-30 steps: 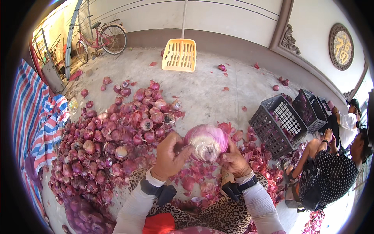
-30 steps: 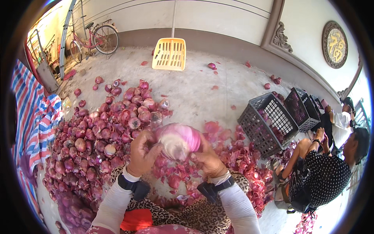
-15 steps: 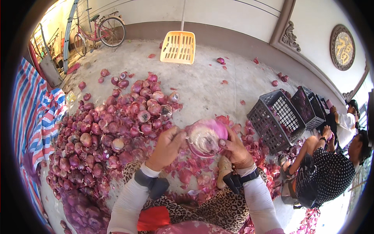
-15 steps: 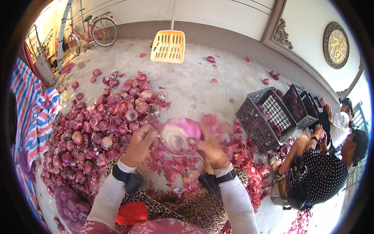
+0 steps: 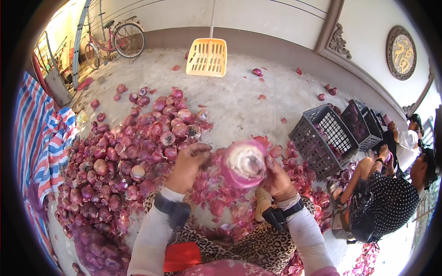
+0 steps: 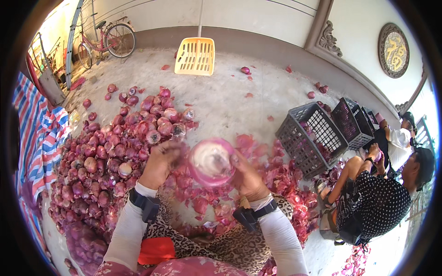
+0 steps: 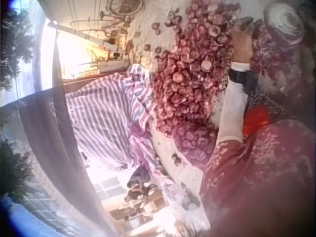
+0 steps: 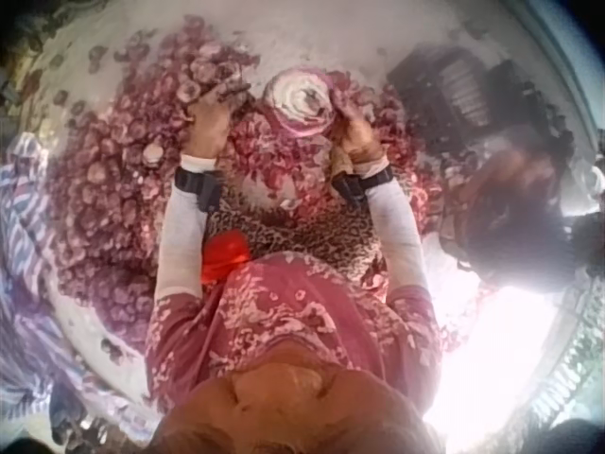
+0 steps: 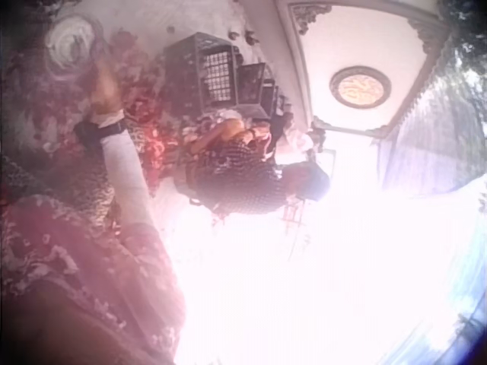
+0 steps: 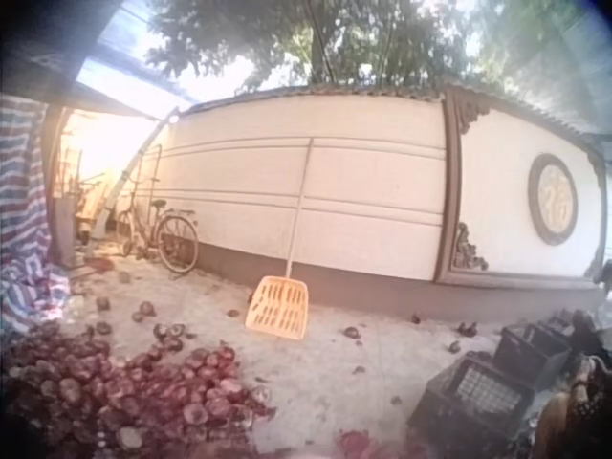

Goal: The person peels an onion by hand, pulling off the outer skin and roots before dropping them onto a pile. They briefly pick up a red cloth and then resume peeling the onion.

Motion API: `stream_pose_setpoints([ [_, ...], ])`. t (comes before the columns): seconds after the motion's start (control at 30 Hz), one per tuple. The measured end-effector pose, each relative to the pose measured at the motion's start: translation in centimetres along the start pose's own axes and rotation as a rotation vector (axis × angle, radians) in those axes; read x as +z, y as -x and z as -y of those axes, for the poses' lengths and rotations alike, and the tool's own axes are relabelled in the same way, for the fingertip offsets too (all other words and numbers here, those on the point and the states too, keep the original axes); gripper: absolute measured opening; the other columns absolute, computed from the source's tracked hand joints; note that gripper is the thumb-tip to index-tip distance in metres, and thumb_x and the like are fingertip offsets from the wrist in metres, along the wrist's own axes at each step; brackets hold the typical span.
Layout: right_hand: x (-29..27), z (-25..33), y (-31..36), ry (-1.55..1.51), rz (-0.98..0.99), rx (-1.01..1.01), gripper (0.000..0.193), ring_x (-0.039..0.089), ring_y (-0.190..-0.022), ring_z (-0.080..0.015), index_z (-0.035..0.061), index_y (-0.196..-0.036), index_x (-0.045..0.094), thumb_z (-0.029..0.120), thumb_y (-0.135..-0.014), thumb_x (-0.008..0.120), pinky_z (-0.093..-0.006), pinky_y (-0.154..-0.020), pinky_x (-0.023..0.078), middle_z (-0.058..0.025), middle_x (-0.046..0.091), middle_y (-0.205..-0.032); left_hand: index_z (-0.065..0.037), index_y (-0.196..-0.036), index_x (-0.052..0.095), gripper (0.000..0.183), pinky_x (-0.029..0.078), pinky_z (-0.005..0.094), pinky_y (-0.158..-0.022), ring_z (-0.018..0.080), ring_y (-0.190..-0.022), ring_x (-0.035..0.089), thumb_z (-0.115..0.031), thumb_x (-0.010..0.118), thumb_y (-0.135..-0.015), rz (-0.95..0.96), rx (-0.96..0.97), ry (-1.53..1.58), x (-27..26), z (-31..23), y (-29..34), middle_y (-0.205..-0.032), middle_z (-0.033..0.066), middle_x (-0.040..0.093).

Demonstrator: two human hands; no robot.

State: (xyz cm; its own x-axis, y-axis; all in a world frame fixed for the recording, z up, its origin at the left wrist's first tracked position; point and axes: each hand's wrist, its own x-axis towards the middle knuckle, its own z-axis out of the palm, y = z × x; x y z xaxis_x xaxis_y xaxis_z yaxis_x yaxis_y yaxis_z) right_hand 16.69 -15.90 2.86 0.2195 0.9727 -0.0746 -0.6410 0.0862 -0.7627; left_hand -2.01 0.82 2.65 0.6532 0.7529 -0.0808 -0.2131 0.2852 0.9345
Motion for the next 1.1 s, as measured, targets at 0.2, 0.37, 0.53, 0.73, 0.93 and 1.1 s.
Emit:
stream_pose_setpoints([
  [0.2,-0.5,0.0,-1.2,-0.334,-0.08,-0.057,0.032,0.053,-0.12,-0.026,0.0163,-0.118,0.055,0.036,-0.093,0.061,-0.0508,-0.099,0.046,-0.0055,0.057,-0.126,0.0,-0.109,0.063,0.021,0.046,0.0246,-0.065,0.0073,-0.073,0.056,-0.011,0.061,-0.092,0.217,0.112,-0.685,0.8,0.6,0.4,-0.077,-0.0005,0.061],
  [0.37,-0.3,-0.4,-1.4,-0.137,-0.064,-0.209,0.026,0.055,-0.116,-0.0229,0.0183,-0.118,0.052,0.029,-0.095,0.059,-0.0452,-0.096,0.048,-0.003,0.055,-0.127,-0.003,-0.104,0.057,0.018,0.042,0.0205,-0.062,0.0043,-0.073,0.053,-0.011,0.064,-0.09,0.083,0.208,-0.149,1.7,0.6,0.4,-0.089,-0.0003,0.06],
  [0.53,-0.7,-0.7,-1.6,0.02,-0.084,-0.124,0.044,0.054,-0.119,-0.0217,0.0136,-0.132,0.045,0.028,-0.094,0.06,-0.0413,-0.098,0.047,-0.0044,0.052,-0.131,-0.002,-0.101,0.055,0.018,0.048,0.0233,-0.062,0.0061,-0.075,0.054,-0.005,0.067,-0.088,0.128,0.433,-0.403,2.2,0.0,1.3,-0.084,0.0004,0.055],
  [0.73,0.3,-0.7,-1.5,0.065,-0.104,-0.057,0.055,0.056,-0.115,-0.0195,0.0057,-0.138,0.037,0.023,-0.093,0.062,-0.0344,-0.092,0.05,-0.0078,0.053,-0.126,-0.002,-0.095,0.056,0.019,0.043,0.0262,-0.061,0.0111,-0.07,0.053,0.001,0.068,-0.082,0.138,0.775,-0.753,1.6,0.1,0.6,-0.081,0.005,0.055],
  [0.93,-0.4,-1.1,-1.7,0.083,-0.114,-0.028,0.058,0.054,-0.119,-0.0221,0.0068,-0.14,0.037,0.03,-0.093,0.061,-0.0398,-0.095,0.049,-0.0082,0.052,-0.131,-0.003,-0.089,0.053,0.008,0.04,0.0241,-0.062,0.0088,-0.069,0.048,-0.003,0.061,-0.09,0.125,0.605,-0.644,2.0,0.0,1.2,-0.079,0.0022,0.054],
  [1.1,-0.5,-1.2,-1.7,-0.024,-0.054,0.058,0.059,0.052,-0.123,-0.0262,0.0087,-0.141,0.038,0.039,-0.094,0.057,-0.0469,-0.098,0.047,-0.0092,0.05,-0.137,-0.002,-0.089,0.052,0.012,0.042,0.0249,-0.057,0.0044,-0.069,0.049,-0.011,0.053,-0.097,0.031,0.378,-0.312,1.1,0.6,0.0,-0.078,0.0,0.054],
])
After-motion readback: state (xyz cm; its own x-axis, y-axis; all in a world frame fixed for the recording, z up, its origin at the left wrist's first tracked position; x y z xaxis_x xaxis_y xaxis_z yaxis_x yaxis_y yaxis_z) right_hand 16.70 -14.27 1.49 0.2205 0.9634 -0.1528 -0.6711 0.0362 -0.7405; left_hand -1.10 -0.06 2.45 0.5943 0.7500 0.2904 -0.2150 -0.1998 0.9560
